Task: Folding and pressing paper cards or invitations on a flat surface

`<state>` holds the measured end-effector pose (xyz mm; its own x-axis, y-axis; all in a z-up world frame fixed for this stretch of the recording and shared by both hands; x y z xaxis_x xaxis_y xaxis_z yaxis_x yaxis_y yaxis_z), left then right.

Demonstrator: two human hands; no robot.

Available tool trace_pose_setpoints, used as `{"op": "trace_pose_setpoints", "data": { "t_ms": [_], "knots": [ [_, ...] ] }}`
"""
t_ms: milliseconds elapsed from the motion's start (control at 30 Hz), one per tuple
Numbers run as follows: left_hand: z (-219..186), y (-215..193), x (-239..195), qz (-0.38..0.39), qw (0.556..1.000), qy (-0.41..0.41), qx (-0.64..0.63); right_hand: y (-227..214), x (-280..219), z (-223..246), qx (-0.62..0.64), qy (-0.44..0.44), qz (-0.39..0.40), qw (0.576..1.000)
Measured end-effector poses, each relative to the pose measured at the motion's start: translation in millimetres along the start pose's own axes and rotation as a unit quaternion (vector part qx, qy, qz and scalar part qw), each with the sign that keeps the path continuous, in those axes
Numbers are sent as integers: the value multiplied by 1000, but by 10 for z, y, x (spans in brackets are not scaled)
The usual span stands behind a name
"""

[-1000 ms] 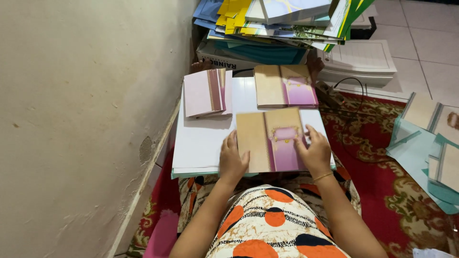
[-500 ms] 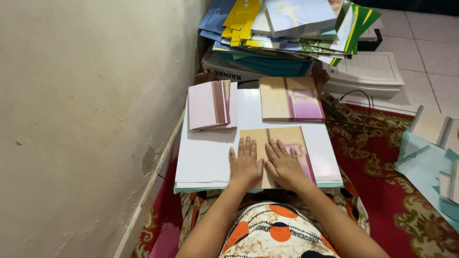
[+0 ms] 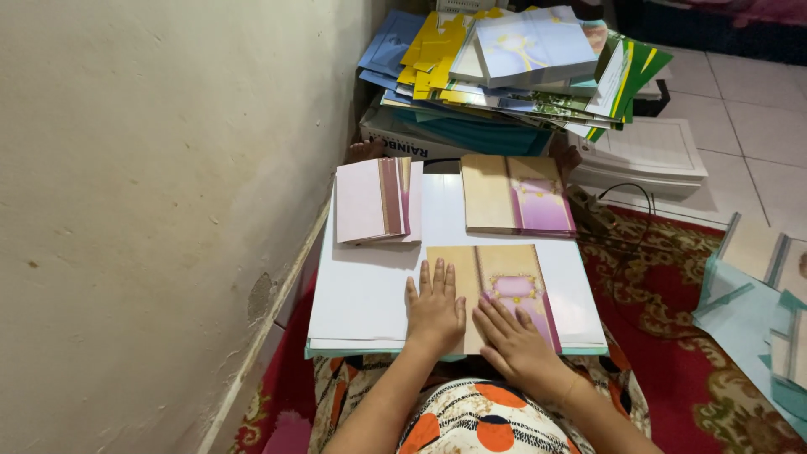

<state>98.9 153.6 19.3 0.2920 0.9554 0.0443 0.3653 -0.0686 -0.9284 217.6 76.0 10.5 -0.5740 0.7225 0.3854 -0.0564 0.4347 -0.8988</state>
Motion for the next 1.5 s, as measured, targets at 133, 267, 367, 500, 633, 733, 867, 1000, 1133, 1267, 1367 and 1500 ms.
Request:
{"op": "trace_pose_setpoints", "data": {
  "t_ms": [133,267,367,500,633,733,867,1000,1133,1267,1367,1500],
  "knots": [
    [27,31,-37,24,1000,3,-7,340,365,-218,150,130,190,962],
    [21,-19,-50,-13,999,24,-21,768,668,-599,91,193,137,967],
    [8,-46,-72,-21,999,20,-22,522,613,-457,124,203,155,959],
    [19,-41,-65,-21,999,14,-25,309,78,-140,143,174,227,947],
    [11,-13,-42,-16,999,21,-20,337,-61,-104,54,61,124,989],
    [25,22,-55,-12,999,26,-22,335,304,-256,117,119,147,975],
    [26,-19,-64,-22,999,31,-30,678,663,-590,117,218,147,958],
    [22,-58,-77,-27,998,28,-48,539,522,-474,109,223,145,958],
    [55,73,-13,-30,999,18,-21,192,86,-146,164,125,158,966],
    [62,95,-13,-9,1000,3,2,-98,-439,-64,165,120,215,955],
    [98,201,22,-28,1000,9,9,-47,-843,-348,152,236,227,933],
    [96,197,31,-50,999,17,13,-130,-838,-447,146,284,166,933]
  ]
}}
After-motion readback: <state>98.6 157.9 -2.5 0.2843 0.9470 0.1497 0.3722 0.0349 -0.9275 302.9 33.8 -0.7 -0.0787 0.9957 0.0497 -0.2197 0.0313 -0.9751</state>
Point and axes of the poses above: each hand's wrist, its own x-axis towards the middle knuckle, its own y-axis out of the palm, z = x × y, the point moved 8 cm from there along x, towards the middle knuckle, and after that the axes turned 9 degrees about -z, right-handed, at the moved point
